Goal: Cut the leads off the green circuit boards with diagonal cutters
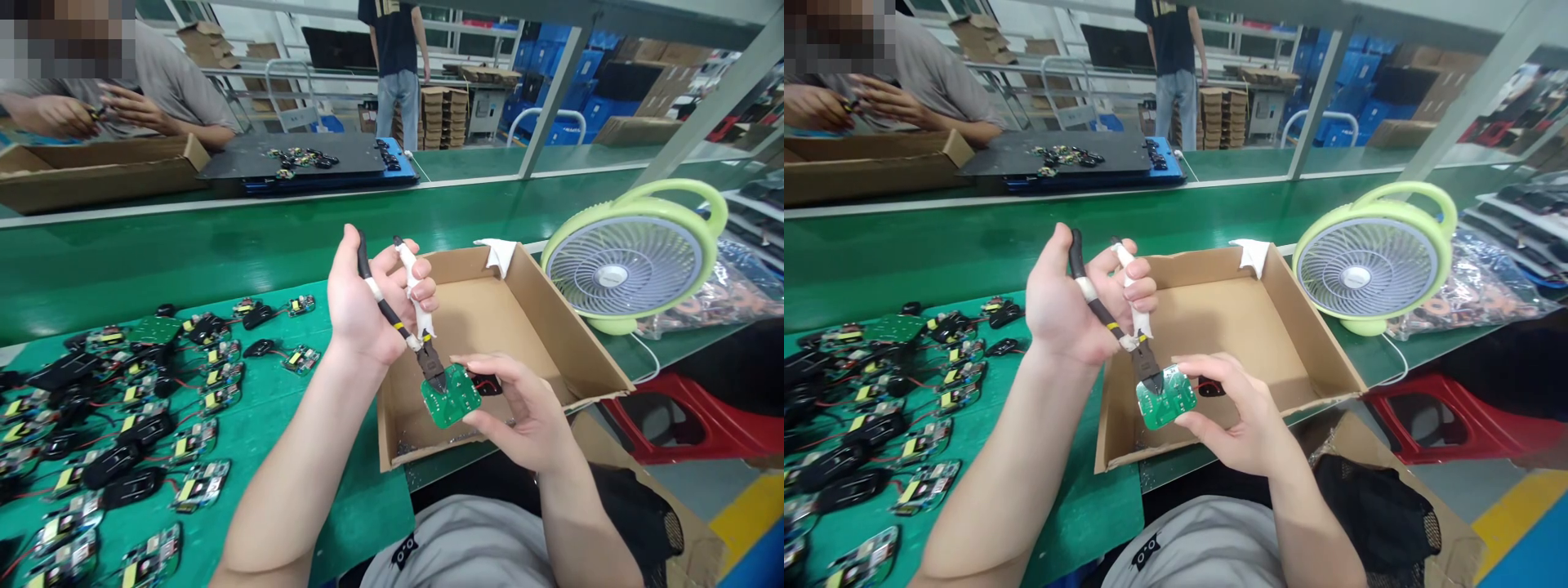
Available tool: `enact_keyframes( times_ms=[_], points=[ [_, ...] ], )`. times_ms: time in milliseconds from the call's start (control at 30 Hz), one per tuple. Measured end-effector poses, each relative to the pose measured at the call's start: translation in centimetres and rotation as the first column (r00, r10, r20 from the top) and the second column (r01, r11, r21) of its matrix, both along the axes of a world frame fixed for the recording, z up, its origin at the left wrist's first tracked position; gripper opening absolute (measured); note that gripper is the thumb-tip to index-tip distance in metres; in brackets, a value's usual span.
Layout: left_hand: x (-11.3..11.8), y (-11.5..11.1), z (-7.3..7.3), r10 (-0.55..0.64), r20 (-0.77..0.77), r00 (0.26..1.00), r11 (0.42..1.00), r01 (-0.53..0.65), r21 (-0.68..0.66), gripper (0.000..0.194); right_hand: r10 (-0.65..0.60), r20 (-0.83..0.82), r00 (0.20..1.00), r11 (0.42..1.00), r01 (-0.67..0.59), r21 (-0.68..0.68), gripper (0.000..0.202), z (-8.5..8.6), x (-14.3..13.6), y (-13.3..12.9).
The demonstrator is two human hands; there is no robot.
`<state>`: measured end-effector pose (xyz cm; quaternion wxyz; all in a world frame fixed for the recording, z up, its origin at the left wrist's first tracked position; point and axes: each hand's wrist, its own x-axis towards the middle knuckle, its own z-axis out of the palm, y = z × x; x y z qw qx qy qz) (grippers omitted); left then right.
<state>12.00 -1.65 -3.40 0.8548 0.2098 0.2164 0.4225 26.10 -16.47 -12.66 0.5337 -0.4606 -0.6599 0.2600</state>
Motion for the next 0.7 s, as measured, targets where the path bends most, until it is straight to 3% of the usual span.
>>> enact_keyframes(
  times_ms=[400, 700],
  points=[
    [0.0, 0.7, -0.1, 0.128, -0.032, 0.991, 0.992, -0.128, -0.019, 0.063, -0.006, 0.005, 1.000, 0.999, 0.006, -0.037, 0.053, -0.2, 0.1, 0.0],
    [-0.8, 1.1, 0.5, 0.133, -0.064, 0.989, 0.987, -0.138, -0.082, 0.058, -0.029, -0.090, 0.996, 0.998, 0.023, -0.059, 0.051, -0.2, -0.1, 0.0]
  ],
)
